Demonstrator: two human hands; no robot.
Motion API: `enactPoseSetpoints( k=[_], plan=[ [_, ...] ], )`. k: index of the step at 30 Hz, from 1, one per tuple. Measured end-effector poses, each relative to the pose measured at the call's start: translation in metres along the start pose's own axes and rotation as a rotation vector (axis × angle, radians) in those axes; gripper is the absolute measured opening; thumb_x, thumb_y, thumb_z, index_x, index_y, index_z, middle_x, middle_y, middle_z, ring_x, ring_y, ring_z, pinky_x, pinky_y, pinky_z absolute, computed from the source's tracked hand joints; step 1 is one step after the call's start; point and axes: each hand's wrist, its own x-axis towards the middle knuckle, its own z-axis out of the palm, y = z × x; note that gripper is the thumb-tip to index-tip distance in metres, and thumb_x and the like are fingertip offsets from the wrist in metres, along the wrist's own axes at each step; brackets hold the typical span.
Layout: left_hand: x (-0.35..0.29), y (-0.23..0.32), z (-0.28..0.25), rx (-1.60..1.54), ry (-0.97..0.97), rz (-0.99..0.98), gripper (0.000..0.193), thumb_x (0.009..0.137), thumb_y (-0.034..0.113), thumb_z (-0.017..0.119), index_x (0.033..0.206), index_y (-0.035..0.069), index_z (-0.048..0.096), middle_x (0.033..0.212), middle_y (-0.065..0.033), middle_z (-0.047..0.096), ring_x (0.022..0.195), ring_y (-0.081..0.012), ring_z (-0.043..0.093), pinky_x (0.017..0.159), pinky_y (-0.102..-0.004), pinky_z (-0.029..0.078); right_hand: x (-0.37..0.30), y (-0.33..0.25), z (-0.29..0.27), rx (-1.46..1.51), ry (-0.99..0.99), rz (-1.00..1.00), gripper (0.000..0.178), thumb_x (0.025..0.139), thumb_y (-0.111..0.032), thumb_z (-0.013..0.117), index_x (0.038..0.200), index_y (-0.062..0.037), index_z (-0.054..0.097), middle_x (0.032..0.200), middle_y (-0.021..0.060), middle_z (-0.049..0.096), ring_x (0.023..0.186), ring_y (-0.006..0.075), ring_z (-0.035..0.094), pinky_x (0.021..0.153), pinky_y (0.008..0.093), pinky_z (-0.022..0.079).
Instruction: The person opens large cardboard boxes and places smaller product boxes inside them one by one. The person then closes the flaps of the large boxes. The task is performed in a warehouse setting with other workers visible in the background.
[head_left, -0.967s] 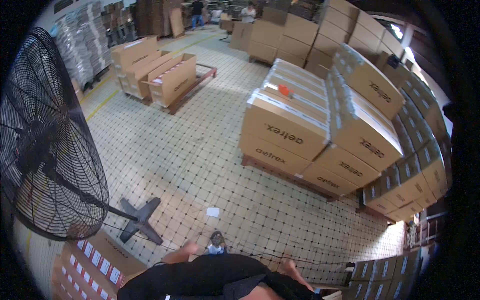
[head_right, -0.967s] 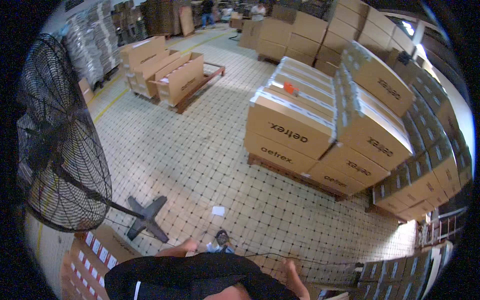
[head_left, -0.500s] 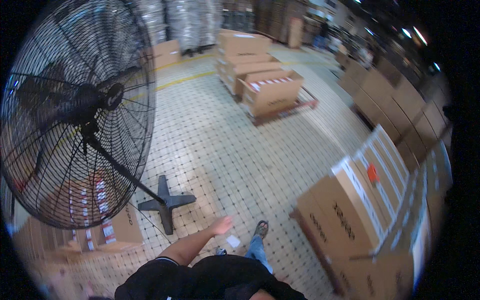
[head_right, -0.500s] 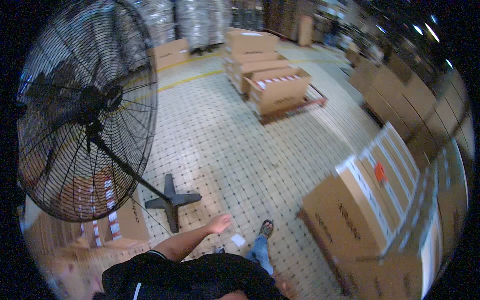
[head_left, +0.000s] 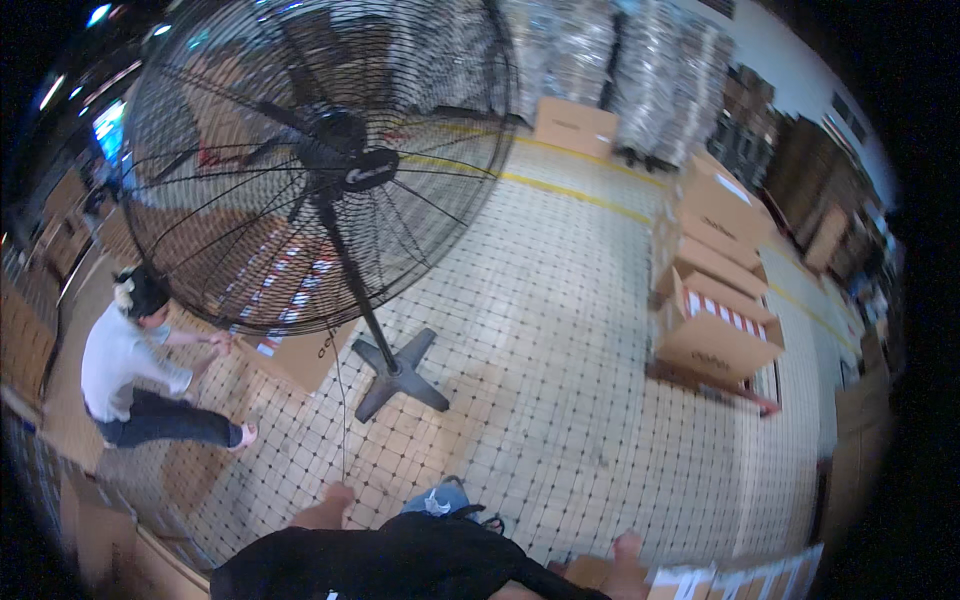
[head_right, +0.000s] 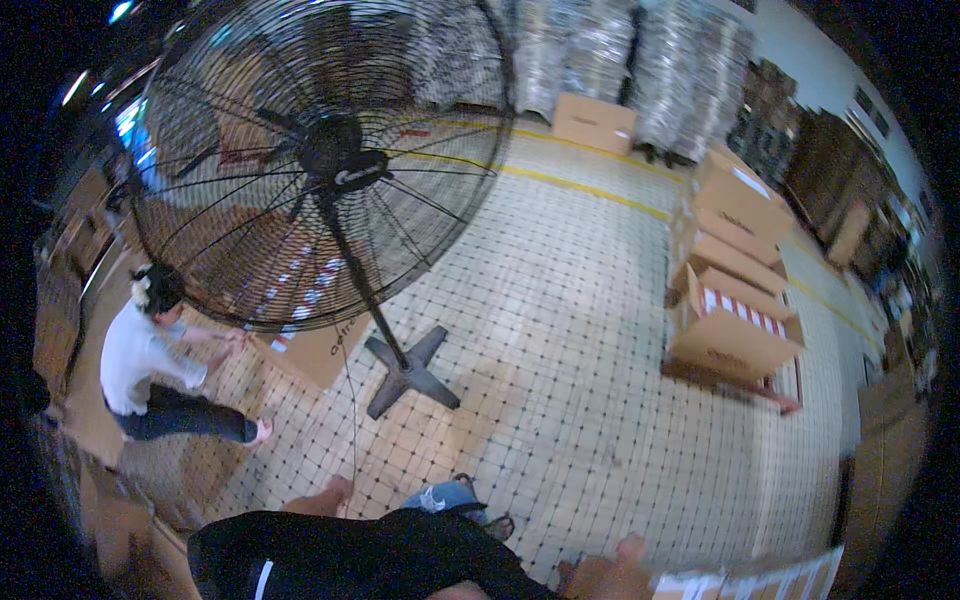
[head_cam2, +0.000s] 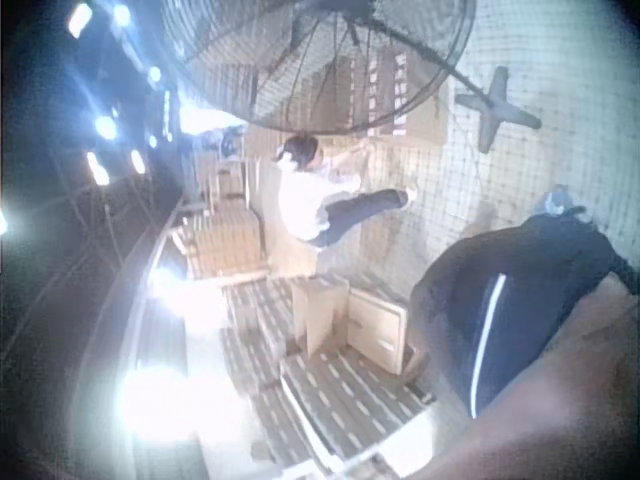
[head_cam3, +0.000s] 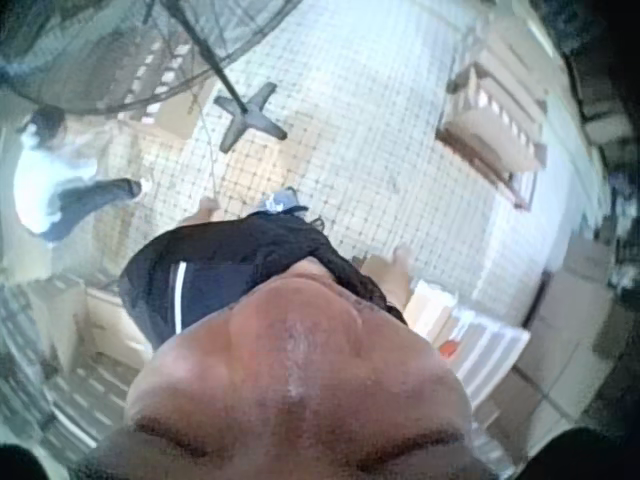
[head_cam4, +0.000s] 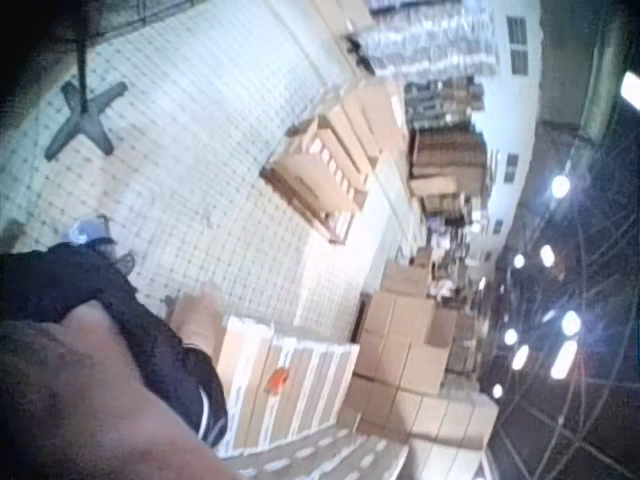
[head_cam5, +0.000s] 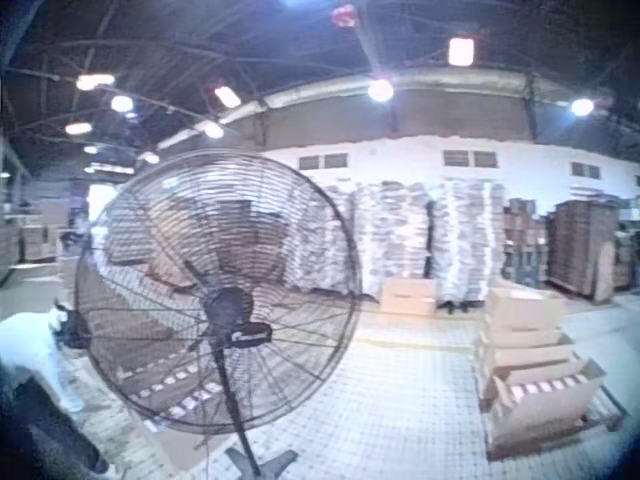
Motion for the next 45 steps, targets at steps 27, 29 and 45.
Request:
enactPoseSetpoints(
  k=[27,29,45],
  plan=[
    [-0.178,-0.021,0.149,-0.158,-0.066,-0.362,0.034,0.092,0.028,0.05,0.115,0.008,0.066,0.115,-0.0175,0.066,0.106,-0.0301,0.064,0.088,-0.0431,0.05,0.092,-0.284,0.426,-1.477,-0.921,-1.099,0.042,0.084,-0.04,0.058,0.099,-0.0039,0.072,0.087,0.0126,0.073,0.08,0.0231,0.069,0.075,0.038,0.054],
    [-0.207,-0.015,0.167,0.065,-0.233,-0.196,0.032,0.093,0.025,0.049,0.113,0.009,0.067,0.115,-0.0171,0.067,0.106,-0.0291,0.065,0.087,-0.044,0.05,0.08,-0.281,0.453,-1.273,-0.932,-1.101,0.039,0.086,-0.038,0.059,0.1,-0.0042,0.071,0.086,0.0128,0.072,0.077,0.0206,0.068,0.071,0.0358,0.053],
    [-0.051,0.168,-0.014,-0.737,-0.029,-0.045,0.054,0.09,0.044,0.052,0.123,0.002,0.059,0.122,-0.0214,0.062,0.113,-0.0353,0.059,0.097,-0.0402,0.047,0.067,-0.298,0.395,-1.461,-0.891,-0.667,0.046,0.086,-0.045,0.054,0.105,-0.0074,0.072,0.108,0.0172,0.069,0.103,0.0337,0.065,0.091,0.0405,0.05]
  ],
)
